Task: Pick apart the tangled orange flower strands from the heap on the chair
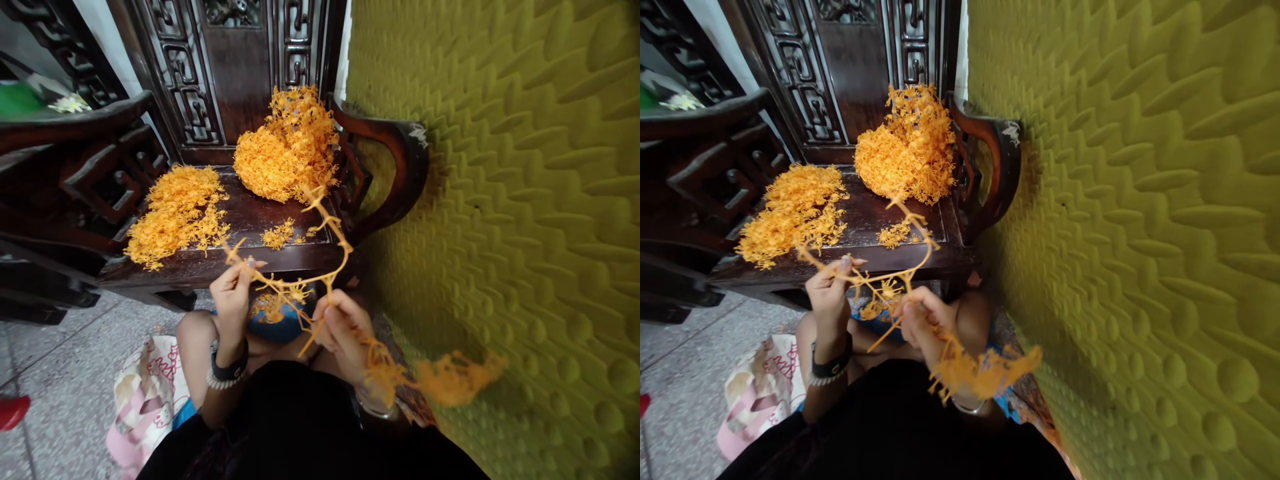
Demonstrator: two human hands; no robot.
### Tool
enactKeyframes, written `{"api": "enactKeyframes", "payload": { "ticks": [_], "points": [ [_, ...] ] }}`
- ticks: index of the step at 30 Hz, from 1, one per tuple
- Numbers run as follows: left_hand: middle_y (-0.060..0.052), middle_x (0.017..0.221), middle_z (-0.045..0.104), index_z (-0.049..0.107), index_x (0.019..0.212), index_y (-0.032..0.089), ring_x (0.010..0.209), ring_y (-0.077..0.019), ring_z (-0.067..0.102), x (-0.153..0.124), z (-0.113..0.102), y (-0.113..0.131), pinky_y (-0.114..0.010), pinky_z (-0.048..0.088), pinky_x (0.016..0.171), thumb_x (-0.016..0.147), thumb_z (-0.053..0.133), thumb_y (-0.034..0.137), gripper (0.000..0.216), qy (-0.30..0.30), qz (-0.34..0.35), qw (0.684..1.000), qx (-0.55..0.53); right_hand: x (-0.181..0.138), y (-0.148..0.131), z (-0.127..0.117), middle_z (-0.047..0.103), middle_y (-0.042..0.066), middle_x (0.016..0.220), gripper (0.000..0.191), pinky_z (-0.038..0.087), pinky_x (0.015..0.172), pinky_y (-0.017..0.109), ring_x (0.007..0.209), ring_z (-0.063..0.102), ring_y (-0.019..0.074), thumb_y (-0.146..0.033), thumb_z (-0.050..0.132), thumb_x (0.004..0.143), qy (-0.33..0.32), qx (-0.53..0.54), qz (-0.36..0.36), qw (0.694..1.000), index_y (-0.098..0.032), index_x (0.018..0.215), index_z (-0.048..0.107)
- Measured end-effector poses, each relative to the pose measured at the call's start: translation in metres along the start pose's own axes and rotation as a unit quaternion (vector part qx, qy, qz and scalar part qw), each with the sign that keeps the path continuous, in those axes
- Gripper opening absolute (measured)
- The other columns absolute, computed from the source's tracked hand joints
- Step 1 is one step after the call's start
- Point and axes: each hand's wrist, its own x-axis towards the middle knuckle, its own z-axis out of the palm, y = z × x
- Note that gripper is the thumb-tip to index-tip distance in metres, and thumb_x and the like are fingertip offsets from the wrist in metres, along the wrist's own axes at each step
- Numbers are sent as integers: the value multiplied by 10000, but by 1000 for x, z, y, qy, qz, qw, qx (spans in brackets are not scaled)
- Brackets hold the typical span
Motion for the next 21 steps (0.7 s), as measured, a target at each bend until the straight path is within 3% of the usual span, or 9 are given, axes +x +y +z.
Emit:
{"api": "enactKeyframes", "payload": {
  "ticks": [2,3,6,8,11,15,17,19,21],
  "points": [
    [26,653,614,635,696,168,640,-106,570,21,-24,4,-227,454,603,869,623,307,222,121,66,990,11,-11,-4,-2,265,-105,458,263,133,395,219,380,174,50,-438,558,910,1,7,24,1000,-206,786,553],
    [43,637,578,596,676,171,618,-92,541,32,-39,7,-217,444,587,881,610,282,234,214,104,971,11,-16,-8,-5,246,-104,471,248,123,395,219,390,156,54,-434,558,911,33,11,18,999,-214,798,558],
    [58,557,476,545,639,172,499,-64,428,55,-74,16,-217,454,558,916,561,327,318,287,140,948,-19,-19,-19,-23,177,-106,484,218,150,411,213,410,104,61,-409,527,936,161,21,-49,986,-232,814,564],
    [52,582,463,605,735,200,505,-76,419,56,-76,23,-295,538,691,925,538,342,247,222,124,965,-67,-9,-19,-33,160,-111,479,219,174,413,204,406,77,60,-406,528,935,192,38,-63,979,-232,804,549],
    [39,646,499,627,822,211,523,-89,444,40,-49,26,-359,565,772,895,535,323,162,121,68,979,-151,12,-10,-36,172,-118,471,229,174,401,195,398,62,62,-432,555,912,174,76,-28,981,-233,802,527],
    [-1,864,575,572,753,172,514,-44,429,10,-4,10,-239,515,621,770,574,239,69,2,-73,970,-233,25,1,-27,173,-119,463,227,183,405,192,400,55,64,-425,546,916,161,108,-31,981,-233,799,520],
    [31,723,513,521,735,183,456,-37,368,-8,10,1,-196,432,508,751,597,255,106,-56,-148,952,-262,26,3,-23,180,-117,463,228,183,405,192,397,59,63,-419,542,919,162,118,-51,978,-233,789,513],
    [74,575,379,492,752,205,403,-48,280,-26,18,-4,-183,345,436,797,588,404,226,-113,-200,935,-270,25,3,-21,193,-116,465,229,183,405,194,393,65,60,-412,541,921,162,127,-65,976,-231,784,512],
    [76,547,363,512,805,217,409,-70,290,-41,23,-4,-197,319,429,813,544,576,360,-190,-202,935,-219,24,3,-21,205,-116,463,227,183,406,193,389,73,57,-402,542,924,158,136,-73,975,-228,781,518]
  ]
}}
